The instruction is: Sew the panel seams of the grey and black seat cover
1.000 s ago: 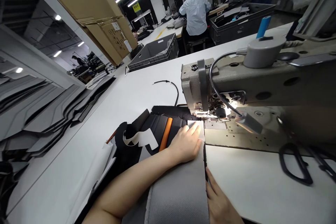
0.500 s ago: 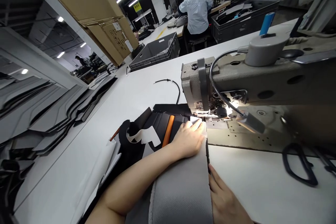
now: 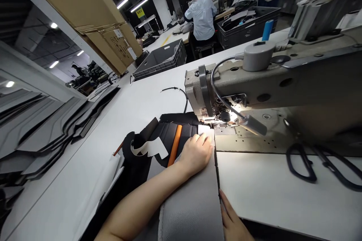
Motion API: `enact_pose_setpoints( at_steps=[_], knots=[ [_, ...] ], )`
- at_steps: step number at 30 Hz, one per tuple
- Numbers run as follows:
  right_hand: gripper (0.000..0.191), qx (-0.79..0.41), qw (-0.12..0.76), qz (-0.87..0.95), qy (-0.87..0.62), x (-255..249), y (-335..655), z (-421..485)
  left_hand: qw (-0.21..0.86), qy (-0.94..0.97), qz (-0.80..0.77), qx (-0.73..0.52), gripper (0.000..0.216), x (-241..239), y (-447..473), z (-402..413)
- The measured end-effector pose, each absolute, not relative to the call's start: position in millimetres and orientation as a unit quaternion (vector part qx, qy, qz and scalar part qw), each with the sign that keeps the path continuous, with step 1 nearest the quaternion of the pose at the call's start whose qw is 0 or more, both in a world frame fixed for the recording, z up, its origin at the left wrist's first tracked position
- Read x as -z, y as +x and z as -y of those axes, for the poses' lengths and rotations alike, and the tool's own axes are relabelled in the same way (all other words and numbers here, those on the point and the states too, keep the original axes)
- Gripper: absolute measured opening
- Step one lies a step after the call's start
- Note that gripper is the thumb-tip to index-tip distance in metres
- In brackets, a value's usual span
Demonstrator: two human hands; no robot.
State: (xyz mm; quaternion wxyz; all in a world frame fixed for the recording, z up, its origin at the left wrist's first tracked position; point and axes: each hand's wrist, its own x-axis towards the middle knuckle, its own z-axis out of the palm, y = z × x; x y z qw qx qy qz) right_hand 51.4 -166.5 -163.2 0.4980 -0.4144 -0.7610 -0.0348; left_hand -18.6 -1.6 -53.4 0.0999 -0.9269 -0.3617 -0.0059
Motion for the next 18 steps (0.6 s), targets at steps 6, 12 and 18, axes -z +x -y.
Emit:
enact_pose_setpoints(
  at_steps=[6,12,18],
  knots=[
    [0.027,0.022,0.521,0.743,-0.42,175,51,173,0.104,-0.923,0.371,0.016,0.023,51,-14,7],
    [0.041,0.008,0.512,0.764,-0.392,166,64,168,0.09,-0.917,0.388,0.011,0.026,55,-2,-4],
    [0.046,-0.006,0.51,0.762,-0.397,140,82,145,0.055,-0.93,0.363,-0.031,0.031,48,-8,-17]
  ],
)
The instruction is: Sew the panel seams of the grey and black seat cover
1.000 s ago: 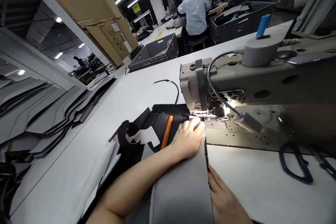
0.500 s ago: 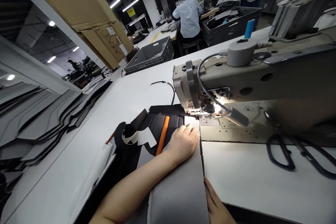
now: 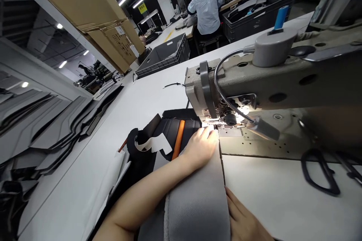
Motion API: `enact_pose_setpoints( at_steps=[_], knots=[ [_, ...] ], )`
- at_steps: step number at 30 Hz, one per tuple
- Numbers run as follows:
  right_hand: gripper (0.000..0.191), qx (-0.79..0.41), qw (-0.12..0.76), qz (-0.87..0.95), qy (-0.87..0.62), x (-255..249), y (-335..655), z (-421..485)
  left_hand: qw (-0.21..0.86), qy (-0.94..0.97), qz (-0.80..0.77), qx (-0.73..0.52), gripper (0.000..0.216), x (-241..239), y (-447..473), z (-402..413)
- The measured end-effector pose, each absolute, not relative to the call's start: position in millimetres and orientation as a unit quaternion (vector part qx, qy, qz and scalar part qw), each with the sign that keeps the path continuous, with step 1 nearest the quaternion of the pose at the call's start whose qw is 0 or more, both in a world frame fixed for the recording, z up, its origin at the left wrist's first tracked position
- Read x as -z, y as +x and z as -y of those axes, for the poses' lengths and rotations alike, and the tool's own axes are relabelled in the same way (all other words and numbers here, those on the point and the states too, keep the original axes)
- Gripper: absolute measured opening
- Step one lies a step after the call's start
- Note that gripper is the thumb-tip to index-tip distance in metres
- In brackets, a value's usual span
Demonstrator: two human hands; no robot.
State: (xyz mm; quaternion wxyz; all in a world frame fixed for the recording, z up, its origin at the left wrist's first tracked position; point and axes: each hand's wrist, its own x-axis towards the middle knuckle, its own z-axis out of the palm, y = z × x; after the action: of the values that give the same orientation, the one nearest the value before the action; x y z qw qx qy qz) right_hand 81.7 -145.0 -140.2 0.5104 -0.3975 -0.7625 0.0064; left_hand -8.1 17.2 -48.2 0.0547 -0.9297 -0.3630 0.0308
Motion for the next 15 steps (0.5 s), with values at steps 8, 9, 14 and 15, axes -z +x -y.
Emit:
enact_pose_setpoints(
  at_steps=[8,9,14,15],
  knots=[
    [0.043,0.02,0.509,0.761,-0.4,139,81,137,0.043,-0.907,0.416,-0.046,0.054,42,-29,9],
    [0.043,0.023,0.513,0.758,-0.402,139,80,136,0.036,-0.904,0.425,-0.036,0.052,43,-26,10],
    [0.047,0.032,0.523,0.746,-0.41,140,82,136,0.009,-0.899,0.438,-0.013,0.041,46,-13,5],
    [0.047,0.027,0.515,0.754,-0.408,139,83,135,0.007,-0.9,0.436,-0.011,0.04,46,-12,2]
  ],
)
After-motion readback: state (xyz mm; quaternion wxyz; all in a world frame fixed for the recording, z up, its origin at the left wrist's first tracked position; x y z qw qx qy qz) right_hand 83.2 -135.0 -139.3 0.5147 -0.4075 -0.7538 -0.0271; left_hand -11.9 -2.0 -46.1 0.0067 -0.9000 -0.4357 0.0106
